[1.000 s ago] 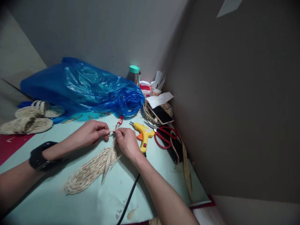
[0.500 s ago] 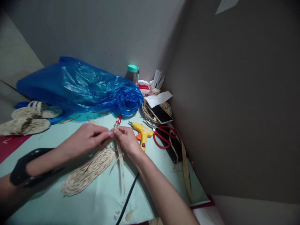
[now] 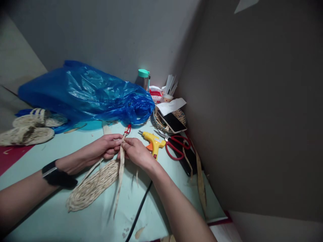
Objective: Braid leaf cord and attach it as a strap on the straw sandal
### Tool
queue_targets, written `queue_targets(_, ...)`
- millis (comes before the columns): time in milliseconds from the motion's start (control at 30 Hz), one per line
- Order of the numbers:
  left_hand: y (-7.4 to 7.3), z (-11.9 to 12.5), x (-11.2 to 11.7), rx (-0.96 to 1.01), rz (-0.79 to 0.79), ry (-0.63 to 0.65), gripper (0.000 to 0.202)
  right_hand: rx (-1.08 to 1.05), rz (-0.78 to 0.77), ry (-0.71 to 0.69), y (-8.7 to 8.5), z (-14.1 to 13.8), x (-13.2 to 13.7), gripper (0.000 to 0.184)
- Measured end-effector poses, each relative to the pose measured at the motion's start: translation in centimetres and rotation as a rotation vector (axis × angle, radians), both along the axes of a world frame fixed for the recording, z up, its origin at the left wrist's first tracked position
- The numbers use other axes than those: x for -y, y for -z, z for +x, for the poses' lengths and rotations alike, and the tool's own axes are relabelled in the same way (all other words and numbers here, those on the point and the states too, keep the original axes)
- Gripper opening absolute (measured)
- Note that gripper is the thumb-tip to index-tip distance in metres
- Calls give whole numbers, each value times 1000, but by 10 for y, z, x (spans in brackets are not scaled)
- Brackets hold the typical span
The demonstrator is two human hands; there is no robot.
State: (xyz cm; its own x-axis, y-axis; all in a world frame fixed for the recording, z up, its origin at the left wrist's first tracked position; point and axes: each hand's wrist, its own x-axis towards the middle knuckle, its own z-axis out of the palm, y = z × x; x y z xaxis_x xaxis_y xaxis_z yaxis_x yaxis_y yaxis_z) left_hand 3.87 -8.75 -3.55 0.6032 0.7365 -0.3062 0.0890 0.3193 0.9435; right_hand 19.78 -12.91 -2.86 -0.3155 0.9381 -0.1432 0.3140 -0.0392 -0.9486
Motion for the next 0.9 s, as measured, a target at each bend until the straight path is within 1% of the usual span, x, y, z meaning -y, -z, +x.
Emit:
queue_targets(133, 3, 2, 1, 31, -77, -30, 15, 340, 185, 54, -9, 2, 5, 26)
queue_targets(200, 4, 3, 4, 36, -83, -50, 16, 500, 236, 74, -14, -1, 10, 28)
queue_targets(333, 3, 2, 11, 18, -32, -110, 21, 768, 298, 81, -19, -7, 19, 26)
queue_targets(433, 1, 2, 13, -23, 34, -156, 24, 892, 348, 57, -23, -9, 22, 25)
queue_targets(533, 2, 2, 14, -55, 71, -189, 23, 954, 374, 42, -26, -13, 25, 24)
queue_targets(600, 3, 2, 14, -57, 64, -200, 22, 974, 387, 30, -26, -19, 29, 25)
queue_targets(700, 2, 2, 14, -34, 39, -177, 22, 966, 403, -5, -23, -28, 34, 24)
queue_targets(800, -2, 1, 14, -4, 27, -145, 23, 924, 413, -29, -21, -28, 35, 22)
queue_targets(867, -5, 0, 13, 3, 24, -130, 21, 886, 413, 14, -23, -22, 31, 21)
queue_targets(900, -7, -1, 12, 4, 23, -123, 19, 864, 408, 63, -25, -17, 28, 25)
